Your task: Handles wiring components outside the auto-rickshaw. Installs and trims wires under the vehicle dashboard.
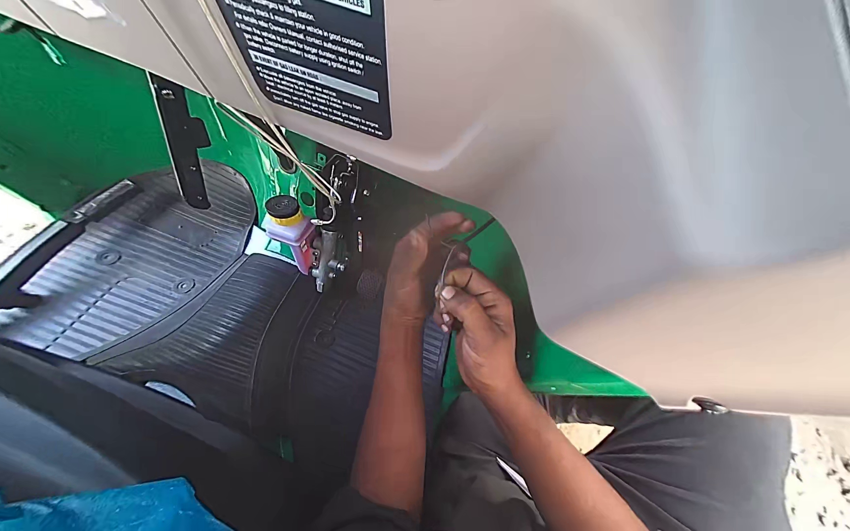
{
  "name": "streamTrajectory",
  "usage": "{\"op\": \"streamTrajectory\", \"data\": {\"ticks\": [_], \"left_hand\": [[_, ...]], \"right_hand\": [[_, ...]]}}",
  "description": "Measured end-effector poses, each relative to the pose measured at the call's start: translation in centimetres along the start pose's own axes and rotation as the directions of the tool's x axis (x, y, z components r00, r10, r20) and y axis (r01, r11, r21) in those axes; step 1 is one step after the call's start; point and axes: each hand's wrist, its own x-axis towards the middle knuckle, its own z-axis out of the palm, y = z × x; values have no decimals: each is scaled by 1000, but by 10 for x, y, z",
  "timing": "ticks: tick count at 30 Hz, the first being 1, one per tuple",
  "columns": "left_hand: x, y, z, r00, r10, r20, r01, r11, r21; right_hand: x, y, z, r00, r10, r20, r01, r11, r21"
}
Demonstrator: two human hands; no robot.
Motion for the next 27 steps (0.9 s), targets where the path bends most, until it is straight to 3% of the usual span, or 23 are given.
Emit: {"op": "streamTrajectory", "data": {"ticks": [5,9,12,15,17,19,21,24,25,27], "left_hand": [[-7,0,26,988,151,20,-152,977,151],[-7,5,25,978,206,13,-202,944,260],[-5,6,25,976,217,4,-212,948,239],[0,-8,3,969,246,13,-246,960,132],[2,-14,-15,967,256,2,-255,959,122],[1,-16,-32,970,244,4,-239,945,225],[-6,-15,-37,975,223,-11,-205,915,348],[-3,-13,-36,960,278,-47,-235,882,408],[-2,-12,-30,953,301,-37,-263,881,394],[-1,-10,-12,941,339,19,-321,871,371]], "right_hand": [[-6,-7,-6,998,20,-52,-23,998,-66],[-19,-13,-7,998,58,2,-55,966,-251],[-46,-27,-23,965,144,220,-4,845,-535],[-82,-67,-58,850,328,413,117,646,-754],[-102,-114,-86,781,431,453,187,529,-827],[-123,-170,-117,731,589,344,151,351,-924],[-160,-210,-150,703,698,138,39,156,-987],[-226,-219,-178,587,799,-130,-145,-54,-988],[-251,-210,-180,588,790,-175,-166,-94,-982],[-293,-185,-183,682,703,-200,-85,-196,-977]]}}
